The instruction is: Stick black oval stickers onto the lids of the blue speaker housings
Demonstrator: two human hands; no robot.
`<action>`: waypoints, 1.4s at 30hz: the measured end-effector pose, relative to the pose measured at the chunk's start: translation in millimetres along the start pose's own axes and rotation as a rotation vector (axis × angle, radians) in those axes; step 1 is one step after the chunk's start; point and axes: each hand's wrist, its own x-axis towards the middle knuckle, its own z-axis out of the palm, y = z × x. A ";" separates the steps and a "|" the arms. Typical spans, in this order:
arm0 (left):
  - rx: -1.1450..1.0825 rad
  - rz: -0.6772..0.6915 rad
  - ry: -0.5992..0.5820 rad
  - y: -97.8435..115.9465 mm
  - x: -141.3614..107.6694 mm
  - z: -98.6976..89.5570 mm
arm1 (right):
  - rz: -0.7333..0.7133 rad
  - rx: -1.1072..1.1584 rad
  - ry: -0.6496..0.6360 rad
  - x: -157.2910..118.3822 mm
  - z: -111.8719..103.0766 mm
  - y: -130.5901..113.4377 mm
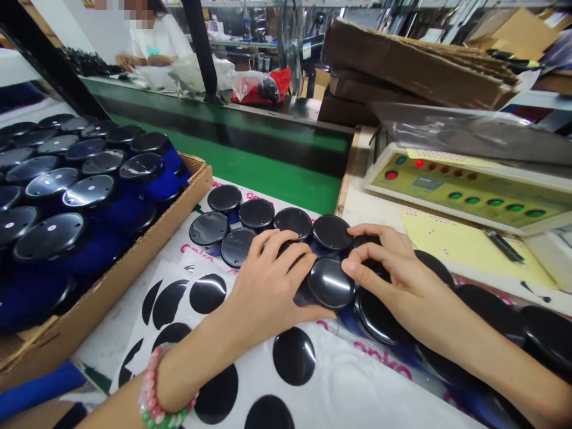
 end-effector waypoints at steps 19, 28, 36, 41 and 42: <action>0.025 0.023 0.022 -0.7 1.1 0.1 | -0.153 -0.168 0.059 -2.9 6.6 -0.9; 0.192 0.228 -0.086 10.2 -5.0 4.3 | -0.414 -0.514 0.188 -5.9 -14.7 -7.2; 0.222 0.164 -0.218 35.3 -2.5 -22.3 | -0.661 -0.417 -0.337 -104.4 -1.8 -34.0; -0.052 -0.211 -0.773 49.0 -29.6 -46.0 | -0.751 -0.568 -0.404 -123.4 42.6 -21.4; -0.098 -0.277 -0.826 47.3 -35.5 -45.9 | -0.756 -0.575 -0.411 -122.9 44.8 -20.8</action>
